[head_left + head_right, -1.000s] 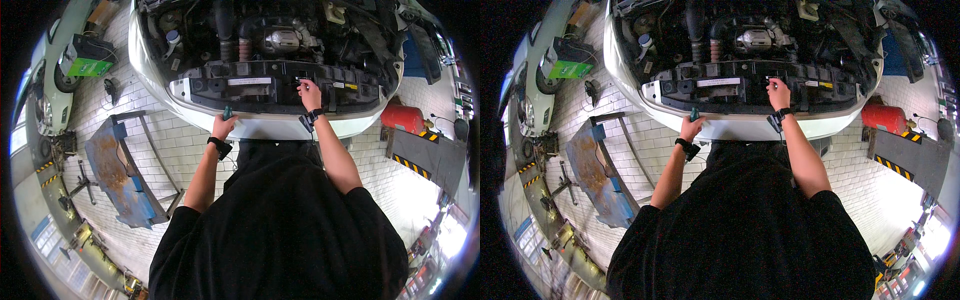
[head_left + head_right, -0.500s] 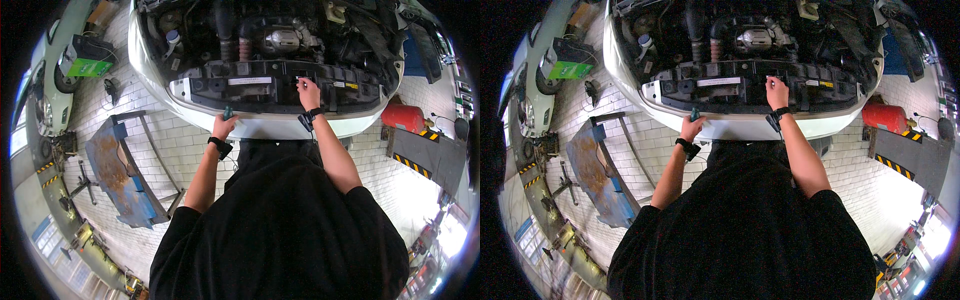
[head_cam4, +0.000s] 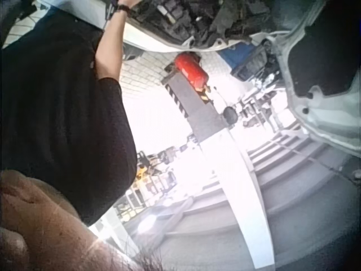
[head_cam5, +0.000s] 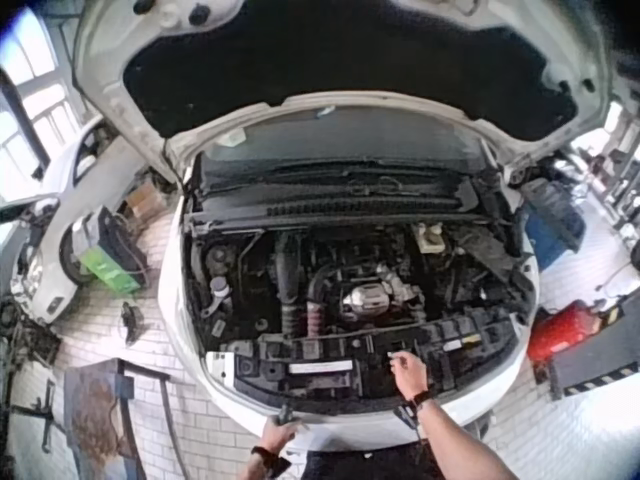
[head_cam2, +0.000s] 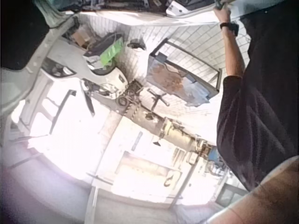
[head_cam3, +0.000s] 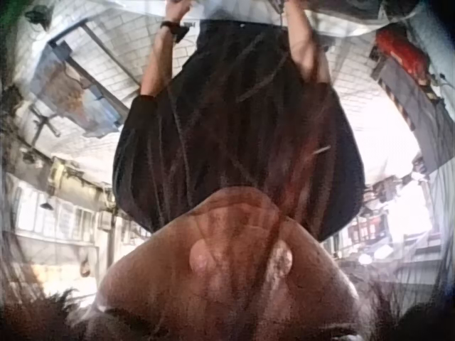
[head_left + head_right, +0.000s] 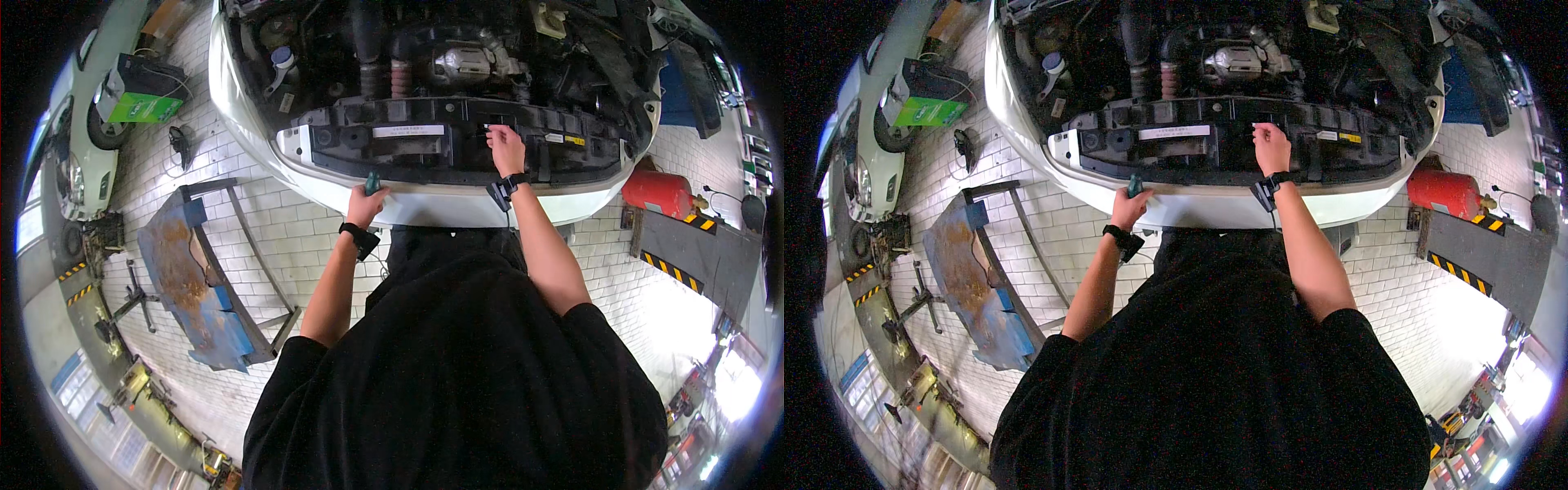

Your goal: Repairing the front panel of a car engine bay using a screwdriver and wrench.

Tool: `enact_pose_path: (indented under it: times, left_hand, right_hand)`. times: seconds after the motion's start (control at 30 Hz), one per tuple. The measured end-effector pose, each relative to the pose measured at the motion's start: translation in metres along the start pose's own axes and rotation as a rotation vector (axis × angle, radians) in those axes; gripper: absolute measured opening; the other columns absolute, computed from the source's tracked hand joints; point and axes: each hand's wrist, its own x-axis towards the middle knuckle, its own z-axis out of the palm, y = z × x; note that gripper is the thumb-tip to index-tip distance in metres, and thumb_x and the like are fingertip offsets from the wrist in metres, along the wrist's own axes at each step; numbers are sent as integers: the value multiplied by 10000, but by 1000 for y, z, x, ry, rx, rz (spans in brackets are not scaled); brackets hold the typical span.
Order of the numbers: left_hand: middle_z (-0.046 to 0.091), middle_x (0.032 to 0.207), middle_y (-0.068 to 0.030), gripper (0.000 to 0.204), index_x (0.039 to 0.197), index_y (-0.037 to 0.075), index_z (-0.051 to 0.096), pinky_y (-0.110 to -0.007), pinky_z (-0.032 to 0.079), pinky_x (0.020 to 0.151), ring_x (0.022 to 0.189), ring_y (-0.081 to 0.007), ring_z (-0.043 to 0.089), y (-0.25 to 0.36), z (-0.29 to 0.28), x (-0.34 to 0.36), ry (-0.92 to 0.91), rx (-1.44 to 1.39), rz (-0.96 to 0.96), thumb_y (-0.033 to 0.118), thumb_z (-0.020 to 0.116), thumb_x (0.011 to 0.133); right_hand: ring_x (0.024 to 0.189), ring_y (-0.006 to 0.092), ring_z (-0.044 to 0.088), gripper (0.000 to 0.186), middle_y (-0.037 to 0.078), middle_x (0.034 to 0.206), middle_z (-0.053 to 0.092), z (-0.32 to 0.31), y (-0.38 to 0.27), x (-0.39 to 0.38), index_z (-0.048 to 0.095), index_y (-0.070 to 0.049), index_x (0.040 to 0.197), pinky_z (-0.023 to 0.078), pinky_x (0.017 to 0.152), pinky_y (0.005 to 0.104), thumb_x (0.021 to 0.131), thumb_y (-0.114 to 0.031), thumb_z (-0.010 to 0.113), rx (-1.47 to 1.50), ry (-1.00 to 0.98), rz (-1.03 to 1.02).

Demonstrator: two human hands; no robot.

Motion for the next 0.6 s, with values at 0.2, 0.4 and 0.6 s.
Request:
enact_pose_path:
  times: [0.2,0.4,0.6]
  left_hand:
    - [457,525,27,283,624,44,512,-255,290,406,440,-62,404,0,-3,0,-6,49,12,160,704,797]
    - [455,525,29,292,622,52,494,-253,291,406,439,-61,402,3,-2,-3,-7,68,-6,158,703,798]
    - [463,528,26,288,629,49,500,-251,295,404,435,-61,406,3,-1,-2,-18,27,-3,161,706,796]
  right_hand:
    - [826,304,667,191,161,877,675,19,-16,-15,663,-71,934,522,715,373,873,-229,576,-277,-98,-304]
    - [790,281,672,173,132,857,682,8,1,-1,651,-71,938,521,709,364,882,-206,559,-198,-22,-192]
    - [723,158,668,185,96,818,688,1,15,12,653,-44,940,529,646,281,914,-200,557,263,-42,74]
